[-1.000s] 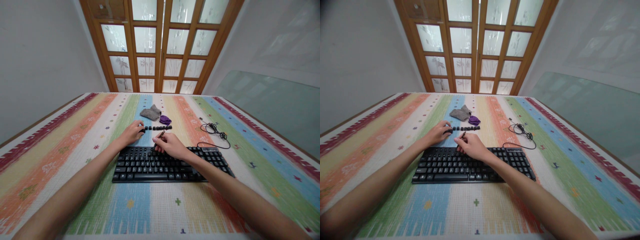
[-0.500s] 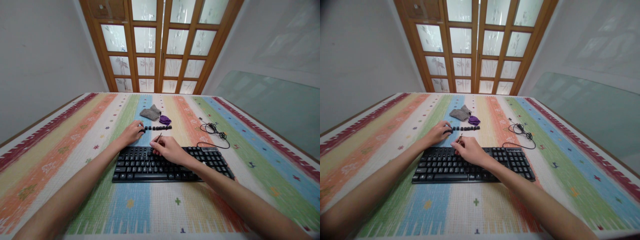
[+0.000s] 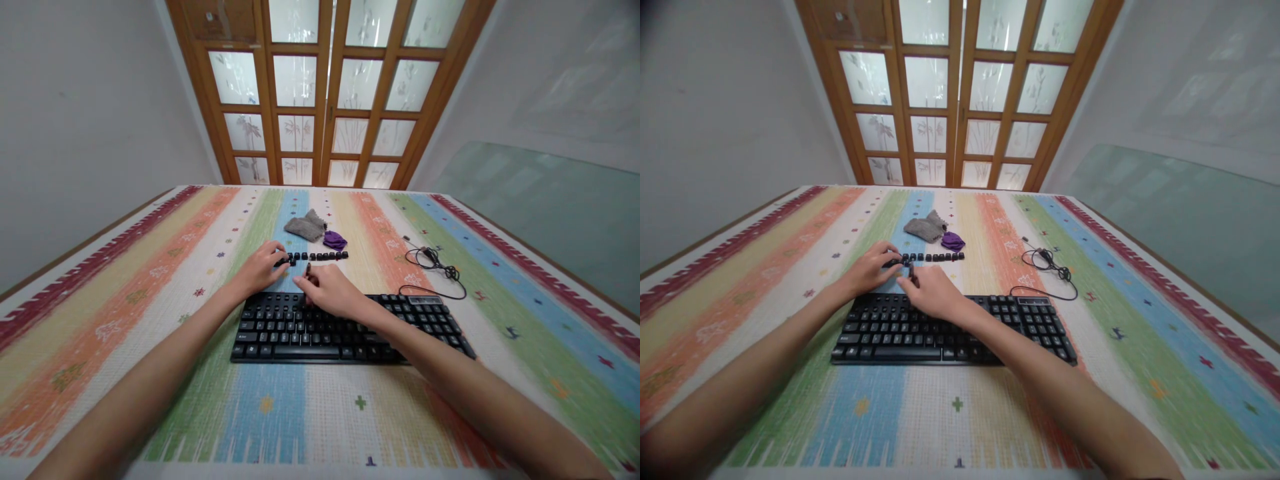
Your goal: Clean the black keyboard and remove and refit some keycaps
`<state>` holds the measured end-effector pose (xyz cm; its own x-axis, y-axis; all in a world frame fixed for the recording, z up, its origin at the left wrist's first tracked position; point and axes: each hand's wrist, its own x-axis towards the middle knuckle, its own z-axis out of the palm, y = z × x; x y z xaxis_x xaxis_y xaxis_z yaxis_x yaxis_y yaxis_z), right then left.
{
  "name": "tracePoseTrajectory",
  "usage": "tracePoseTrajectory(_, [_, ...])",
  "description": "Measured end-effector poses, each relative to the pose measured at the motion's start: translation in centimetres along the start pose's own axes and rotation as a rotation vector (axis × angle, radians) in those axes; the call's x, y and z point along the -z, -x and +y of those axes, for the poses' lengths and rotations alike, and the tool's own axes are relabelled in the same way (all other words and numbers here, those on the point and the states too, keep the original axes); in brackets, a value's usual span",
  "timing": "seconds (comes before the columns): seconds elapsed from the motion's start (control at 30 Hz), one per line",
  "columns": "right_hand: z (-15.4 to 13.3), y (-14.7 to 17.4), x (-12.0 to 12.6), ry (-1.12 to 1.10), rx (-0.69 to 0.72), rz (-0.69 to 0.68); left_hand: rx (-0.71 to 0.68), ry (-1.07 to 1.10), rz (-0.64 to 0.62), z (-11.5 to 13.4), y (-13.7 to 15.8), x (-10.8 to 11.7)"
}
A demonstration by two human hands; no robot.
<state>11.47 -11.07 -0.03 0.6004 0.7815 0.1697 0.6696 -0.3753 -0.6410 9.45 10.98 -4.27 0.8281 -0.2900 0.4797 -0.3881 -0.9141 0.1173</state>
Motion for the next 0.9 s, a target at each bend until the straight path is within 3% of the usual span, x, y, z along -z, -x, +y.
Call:
tracePoseTrajectory(0.1, [2.1, -1.4, -0.1, -0.291, -0.21, -0.099, -0.027, 0.059, -0.01, 0.7, 0.7, 0.6])
tracePoseTrajectory(0.2, [3.5, -1.9, -0.4, -0.425, -0.378, -0.152, -0.05, 0.141, -0.05, 1.5, 1.2, 1.1])
tracePoseTrajectory(0.27, [3.6, -1.8, -0.3, -0.42, -0.332, -0.124, -0.048, 0.2, -0.07, 2.1, 1.4, 1.6])
tracePoseTrajectory(0.47, [2.4, -1.0, 1.4, -0.371, -0.027, -0.019, 0.019, 0.419, -0.15, 4.0, 1.3, 3.5])
tracePoseTrajectory(0.63, [2.5, -0.6, 2.1, -0.52, 0.068, 0.031, 0.149, 0.649, -0.245, 5.2, 0.7, 3.6])
tracePoseTrajectory(0.9, [2.8, 0.5, 2.6, -0.502, 0.128, 0.07, 0.283, 1.013, -0.197, 5.7, -0.1, 2.1])
